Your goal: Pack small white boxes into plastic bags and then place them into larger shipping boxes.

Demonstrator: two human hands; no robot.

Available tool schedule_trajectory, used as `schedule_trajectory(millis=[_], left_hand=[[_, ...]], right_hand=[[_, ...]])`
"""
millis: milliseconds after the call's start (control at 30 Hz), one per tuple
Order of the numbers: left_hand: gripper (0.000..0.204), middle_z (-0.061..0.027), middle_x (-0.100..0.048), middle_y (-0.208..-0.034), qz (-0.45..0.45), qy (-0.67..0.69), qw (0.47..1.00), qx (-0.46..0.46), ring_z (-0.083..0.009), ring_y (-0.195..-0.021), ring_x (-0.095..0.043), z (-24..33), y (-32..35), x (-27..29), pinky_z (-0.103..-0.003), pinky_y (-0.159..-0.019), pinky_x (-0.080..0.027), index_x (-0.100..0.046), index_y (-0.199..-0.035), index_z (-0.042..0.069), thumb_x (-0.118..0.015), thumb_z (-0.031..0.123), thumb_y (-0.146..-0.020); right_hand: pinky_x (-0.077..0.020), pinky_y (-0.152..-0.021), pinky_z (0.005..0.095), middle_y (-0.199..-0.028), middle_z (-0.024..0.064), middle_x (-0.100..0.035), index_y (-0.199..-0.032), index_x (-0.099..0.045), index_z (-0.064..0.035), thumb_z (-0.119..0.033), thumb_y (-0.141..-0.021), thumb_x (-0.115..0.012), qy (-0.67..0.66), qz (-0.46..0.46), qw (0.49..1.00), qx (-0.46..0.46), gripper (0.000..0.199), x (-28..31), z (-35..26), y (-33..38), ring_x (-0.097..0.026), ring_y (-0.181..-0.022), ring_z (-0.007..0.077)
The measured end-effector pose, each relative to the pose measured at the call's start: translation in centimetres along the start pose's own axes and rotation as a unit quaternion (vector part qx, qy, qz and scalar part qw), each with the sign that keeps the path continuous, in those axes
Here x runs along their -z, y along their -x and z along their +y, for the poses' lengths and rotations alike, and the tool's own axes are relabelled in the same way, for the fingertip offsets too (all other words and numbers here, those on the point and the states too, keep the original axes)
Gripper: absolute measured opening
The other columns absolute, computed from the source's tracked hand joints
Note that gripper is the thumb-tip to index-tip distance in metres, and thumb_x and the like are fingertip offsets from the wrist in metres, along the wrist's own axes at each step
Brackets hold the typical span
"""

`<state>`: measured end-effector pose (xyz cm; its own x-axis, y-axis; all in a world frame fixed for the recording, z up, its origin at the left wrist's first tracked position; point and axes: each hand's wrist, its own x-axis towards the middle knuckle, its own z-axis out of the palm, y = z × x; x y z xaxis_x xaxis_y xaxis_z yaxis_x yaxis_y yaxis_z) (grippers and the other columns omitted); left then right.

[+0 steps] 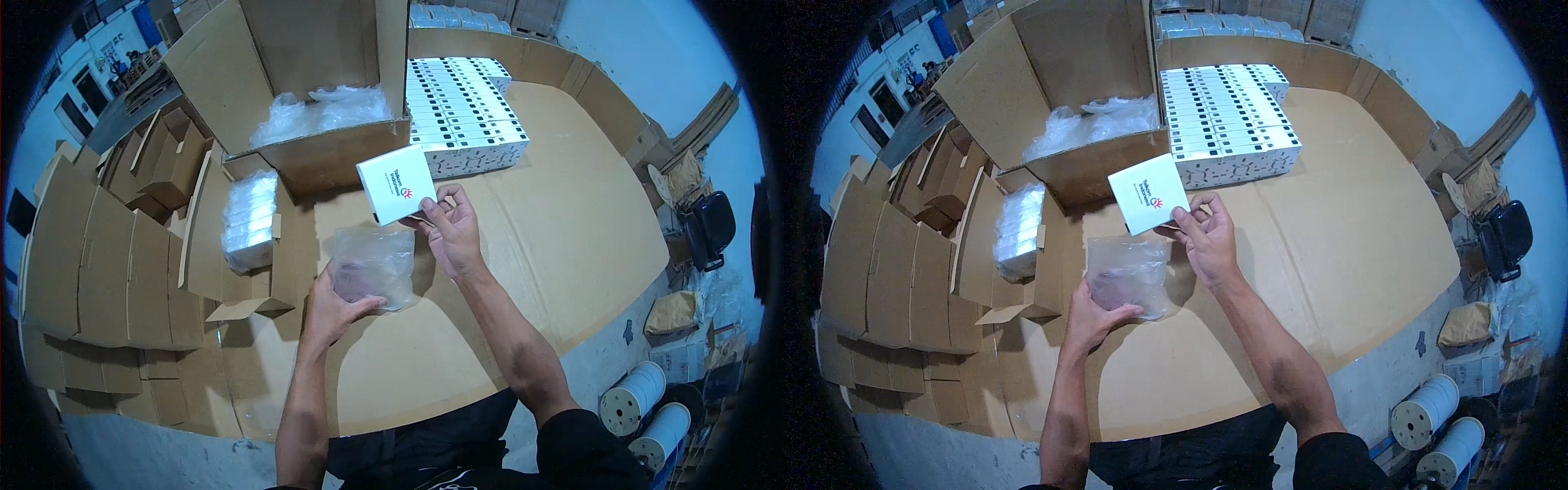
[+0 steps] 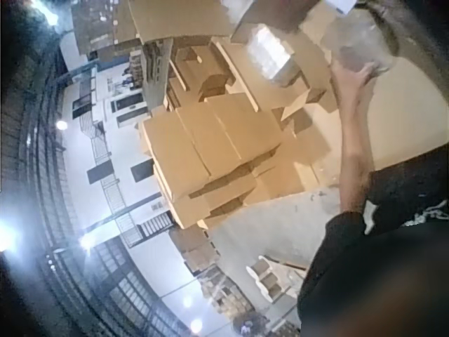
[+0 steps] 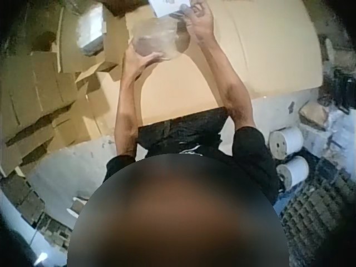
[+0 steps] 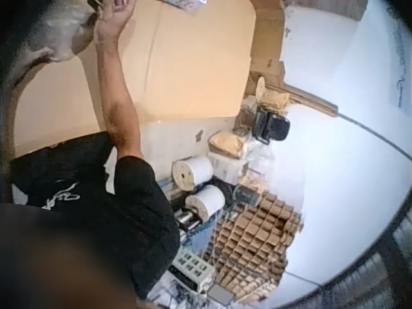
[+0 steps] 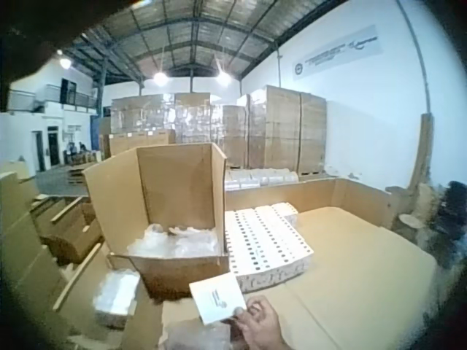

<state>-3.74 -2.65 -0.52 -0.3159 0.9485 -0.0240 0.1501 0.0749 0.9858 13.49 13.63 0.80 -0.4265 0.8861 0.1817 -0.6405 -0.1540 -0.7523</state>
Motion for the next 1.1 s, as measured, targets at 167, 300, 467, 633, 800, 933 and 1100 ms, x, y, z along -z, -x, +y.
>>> schedule_trajectory(millis=[167,300,467,633,800,933,1100], left_hand=[[0.068,-0.0103,-0.072,-0.111,0.005,-0.004,1.000,-0.008,-0.0182,-0.099,-0.069,-0.2,-0.1,0.3,-0.035,-0.090,-0.057,-0.061,-0.122,0.001,-0.096,0.011,-0.065],[0.066,-0.0101,-0.073,-0.109,0.015,-0.014,1.000,-0.007,-0.0179,-0.098,-0.069,0.2,0.0,0.4,-0.035,-0.089,-0.057,-0.061,-0.120,0.001,-0.096,0.012,-0.065],[0.071,-0.0117,-0.073,-0.112,0.024,-0.028,0.999,-0.013,-0.0187,-0.099,-0.070,-0.1,0.0,0.4,-0.035,-0.090,-0.056,-0.061,-0.124,0.000,-0.096,0.013,-0.064],[0.072,-0.0113,-0.073,-0.113,0.022,-0.009,1.000,-0.011,-0.0198,-0.101,-0.070,0.0,-0.1,0.2,-0.036,-0.091,-0.056,-0.061,-0.125,0.000,-0.096,0.014,-0.064],[0.072,-0.0122,-0.073,-0.112,0.020,-0.039,0.999,-0.025,-0.0209,-0.101,-0.070,-0.5,-0.2,0.4,-0.037,-0.090,-0.056,-0.060,-0.125,0.000,-0.096,0.016,-0.064],[0.074,-0.0132,-0.073,-0.111,0.018,-0.049,0.998,-0.042,-0.0213,-0.100,-0.070,-0.1,-0.1,0.3,-0.037,-0.089,-0.056,-0.059,-0.127,0.001,-0.096,0.018,-0.065],[0.071,-0.0110,-0.070,-0.114,0.024,0.042,0.998,-0.032,-0.0181,-0.100,-0.068,0.5,0.0,-0.4,-0.035,-0.089,-0.055,-0.058,-0.128,0.000,-0.094,0.019,-0.070]], right_hand=[[-0.0602,-0.087,0.0367,-0.107,0.0131,-0.066,-0.105,-0.046,-0.0066,-0.003,-0.100,-0.063,0.031,-0.043,0.999,-0.004,0.018,0.6,0.5,-0.1,-0.069,-0.100,0.0198],[-0.0579,-0.086,0.0350,-0.104,0.0098,-0.065,-0.106,-0.048,-0.0076,-0.005,-0.099,-0.064,0.035,-0.048,0.998,-0.027,0.018,0.6,0.3,-0.1,-0.067,-0.098,0.0165],[-0.0553,-0.081,0.0322,-0.105,0.0068,-0.063,-0.108,-0.047,-0.0096,-0.007,-0.099,-0.066,0.023,-0.067,0.995,-0.063,0.021,0.8,-0.4,0.1,-0.064,-0.098,0.0140],[-0.0487,-0.081,0.0312,-0.100,0.0006,-0.058,-0.107,-0.046,-0.0133,-0.009,-0.098,-0.067,0.022,-0.090,0.991,-0.095,0.023,1.1,-0.7,0.0,-0.060,-0.097,0.0118],[-0.0494,-0.076,0.0278,-0.101,0.0016,-0.053,-0.108,-0.046,-0.0109,-0.007,-0.098,-0.067,0.055,-0.104,0.989,-0.088,0.023,1.3,-0.4,-0.1,-0.057,-0.091,0.0101],[-0.0498,-0.078,0.0280,-0.102,0.0020,-0.053,-0.107,-0.045,-0.0099,-0.007,-0.098,-0.066,0.072,-0.099,0.986,-0.115,0.022,0.9,-0.5,0.1,-0.057,-0.093,0.0105],[-0.0497,-0.079,0.0275,-0.102,0.0018,-0.053,-0.106,-0.045,-0.0092,-0.006,-0.098,-0.064,0.119,-0.092,0.979,-0.138,0.021,0.2,-0.7,0.3,-0.056,-0.094,0.0097]])
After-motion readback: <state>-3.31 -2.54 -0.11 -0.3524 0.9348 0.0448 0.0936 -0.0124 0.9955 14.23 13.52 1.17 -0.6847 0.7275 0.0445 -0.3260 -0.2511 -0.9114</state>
